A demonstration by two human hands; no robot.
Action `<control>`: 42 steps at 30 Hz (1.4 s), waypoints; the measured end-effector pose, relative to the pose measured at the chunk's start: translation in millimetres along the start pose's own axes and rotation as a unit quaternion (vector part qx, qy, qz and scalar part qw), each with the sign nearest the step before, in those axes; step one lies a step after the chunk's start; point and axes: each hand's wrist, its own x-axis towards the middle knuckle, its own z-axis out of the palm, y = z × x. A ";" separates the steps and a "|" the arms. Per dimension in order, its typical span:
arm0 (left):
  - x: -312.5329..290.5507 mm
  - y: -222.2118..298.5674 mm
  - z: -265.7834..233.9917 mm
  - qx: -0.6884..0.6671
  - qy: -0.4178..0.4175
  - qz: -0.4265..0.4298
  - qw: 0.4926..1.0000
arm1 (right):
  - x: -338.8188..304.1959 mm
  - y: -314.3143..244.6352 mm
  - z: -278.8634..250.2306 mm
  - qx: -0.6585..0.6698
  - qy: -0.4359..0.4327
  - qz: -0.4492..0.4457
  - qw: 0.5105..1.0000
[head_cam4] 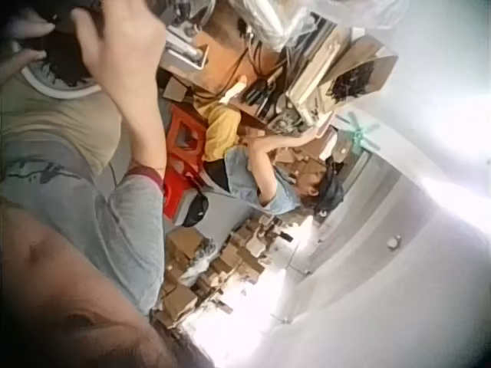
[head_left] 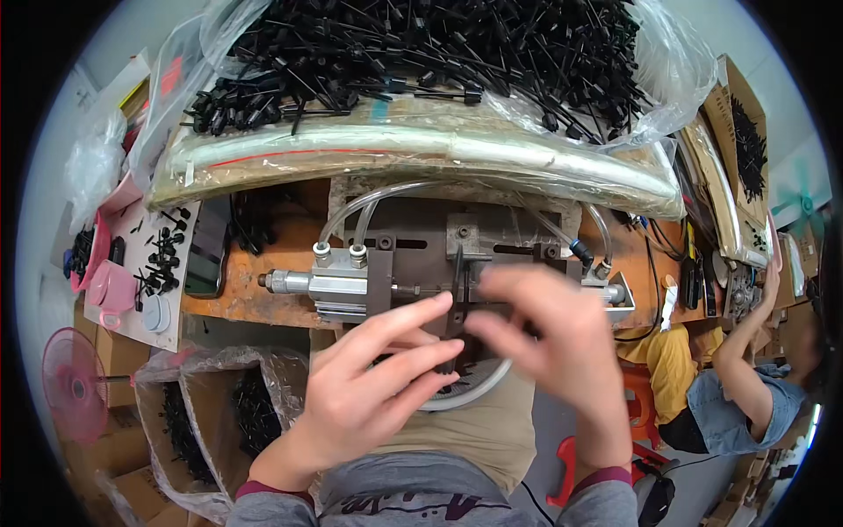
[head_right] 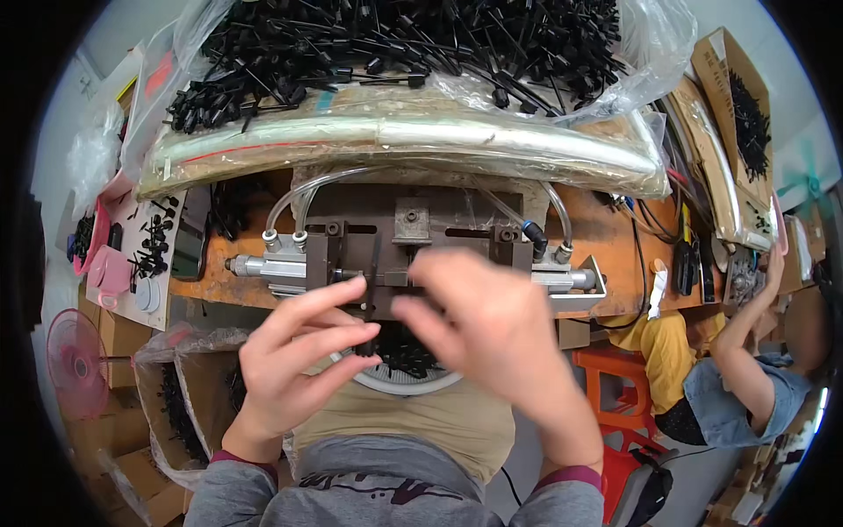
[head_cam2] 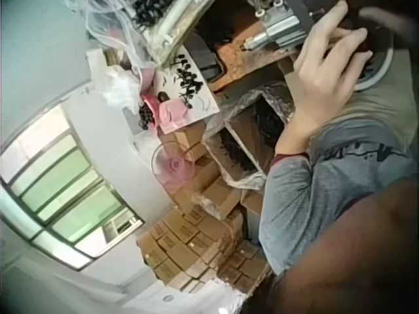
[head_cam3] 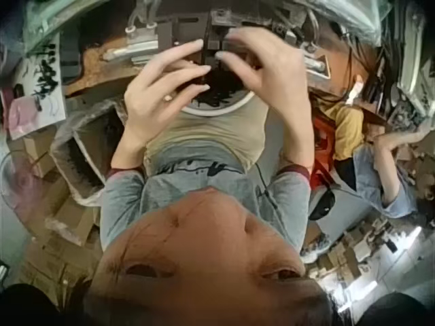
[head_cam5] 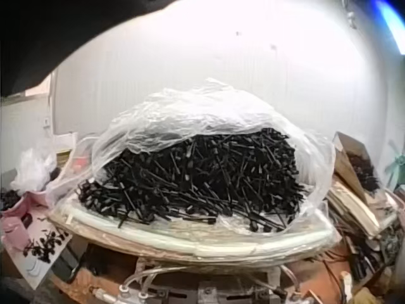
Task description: Assembling small black plastic components using a pneumatic clamping or insertion tool at a workbench.
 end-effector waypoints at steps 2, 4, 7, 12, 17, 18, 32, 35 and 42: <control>-6.1 -6.7 10.8 -0.014 -0.009 -0.012 1.000 | 27.8 17.7 -10.6 0.007 0.097 0.012 0.995; -6.9 -4.4 14.7 0.036 -0.008 0.026 0.999 | 63.5 33.4 -29.0 -0.096 0.170 0.020 0.981; -8.9 -8.2 28.4 0.104 -0.011 0.077 0.992 | 111.0 78.1 -39.4 -0.327 0.217 -0.022 0.920; -14.5 -19.8 44.5 0.214 -0.037 0.086 0.972 | 161.5 93.8 -52.1 -0.294 -0.071 0.225 0.926; -12.7 -20.6 50.3 0.275 -0.067 0.091 0.955 | 164.3 97.8 -54.1 -0.267 -0.168 0.169 0.934; -10.6 -20.8 50.6 0.276 -0.065 0.087 0.955 | 161.9 96.0 -53.1 -0.276 -0.170 0.164 0.931; -5.5 -26.7 51.6 0.268 -0.068 0.084 0.957 | 136.0 86.1 -86.9 -0.013 0.073 0.136 0.988; -4.7 -26.5 51.5 0.264 -0.067 0.088 0.958 | 129.9 105.3 -92.3 0.191 0.109 0.177 0.959; -6.3 -21.1 43.7 0.221 -0.080 0.105 0.966 | 100.4 83.2 -80.3 0.457 0.117 0.192 0.860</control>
